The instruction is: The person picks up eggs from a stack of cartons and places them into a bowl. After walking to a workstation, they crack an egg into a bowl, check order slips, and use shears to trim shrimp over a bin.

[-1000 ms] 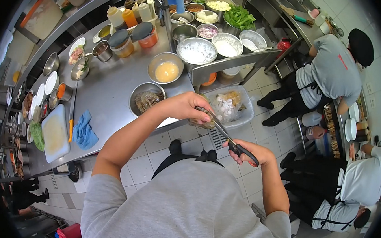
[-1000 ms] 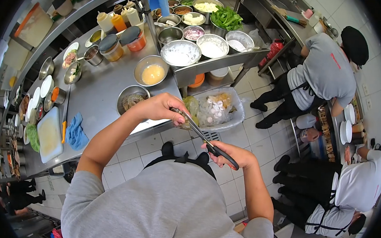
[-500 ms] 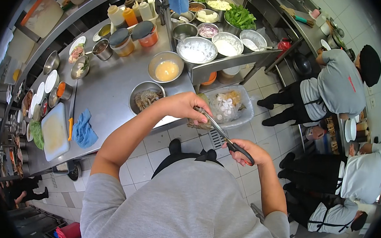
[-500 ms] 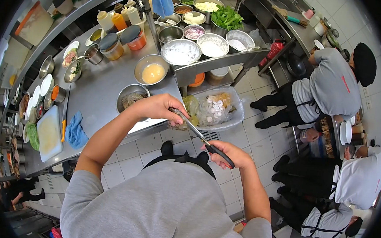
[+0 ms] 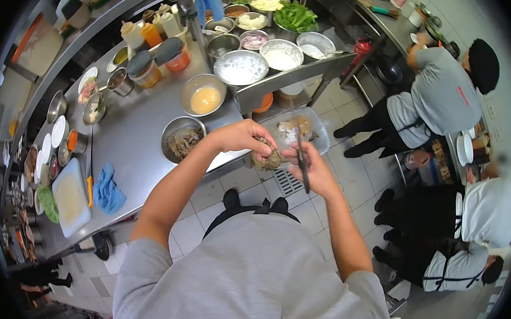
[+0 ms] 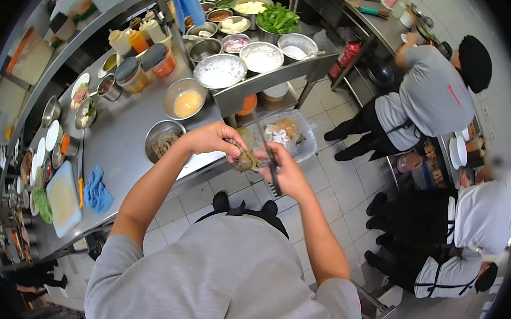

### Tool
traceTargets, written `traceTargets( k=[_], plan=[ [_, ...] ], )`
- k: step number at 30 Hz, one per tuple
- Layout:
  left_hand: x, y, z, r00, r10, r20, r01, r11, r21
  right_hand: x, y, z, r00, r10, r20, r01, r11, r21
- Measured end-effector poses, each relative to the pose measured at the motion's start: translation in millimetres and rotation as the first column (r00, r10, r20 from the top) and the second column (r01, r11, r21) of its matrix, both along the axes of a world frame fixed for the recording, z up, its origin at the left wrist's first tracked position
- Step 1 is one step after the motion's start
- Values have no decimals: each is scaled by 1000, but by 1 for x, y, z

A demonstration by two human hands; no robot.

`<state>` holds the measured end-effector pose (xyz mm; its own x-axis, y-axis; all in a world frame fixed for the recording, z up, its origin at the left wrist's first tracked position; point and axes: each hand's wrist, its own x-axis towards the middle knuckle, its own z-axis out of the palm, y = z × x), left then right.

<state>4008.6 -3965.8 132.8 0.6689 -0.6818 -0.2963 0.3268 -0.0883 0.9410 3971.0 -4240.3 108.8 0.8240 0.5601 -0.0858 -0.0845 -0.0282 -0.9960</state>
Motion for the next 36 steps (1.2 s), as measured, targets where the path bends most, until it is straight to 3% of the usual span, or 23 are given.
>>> traceTargets(
  k=[3,6,11,14,15,18,21,22,24,25,28,32,35,36],
  plan=[
    [7,-10,-14,998,23,-61,-30,994,-109,0,21,-12,998,-53,26,51,995,86],
    [12,-14,-31,992,30,-120,-51,983,-176,2,27,-18,990,-129,-64,136,984,113],
    [4,-19,-50,973,82,-216,-134,962,-237,2,31,-29,972,-220,-85,227,971,79],
    [-8,-38,-49,927,342,-157,-370,902,-221,4,40,-42,945,-323,-53,327,937,118],
    [-17,-50,-42,836,545,-64,-548,822,-157,5,41,-46,931,-362,-44,364,921,137],
    [-28,-59,-64,674,734,86,-738,673,36,8,43,-52,883,-461,81,450,884,127],
    [-47,-66,-74,766,634,108,-642,764,69,11,40,-64,896,-432,105,434,901,-1],
    [-51,-70,-73,784,609,121,-619,782,77,10,42,-68,902,-425,83,424,905,31],
    [-51,-70,-74,752,658,44,-658,753,-15,8,49,-73,914,-404,40,398,912,100],
    [-50,-66,-73,743,669,-24,-669,742,-32,8,50,-74,914,-384,132,376,923,87],
    [-47,-63,-69,693,702,-166,-718,693,-65,8,48,-76,952,-305,30,303,951,53],
    [-45,-60,-59,615,733,-290,-770,638,-18,9,53,-66,940,-330,-89,338,937,86],
    [-45,-69,-93,664,735,-134,-747,659,-90,19,52,-54,928,-322,-188,337,940,57],
    [-47,-70,-91,726,680,-102,-688,720,-96,25,53,-52,924,-324,-203,336,941,30]
  ],
)
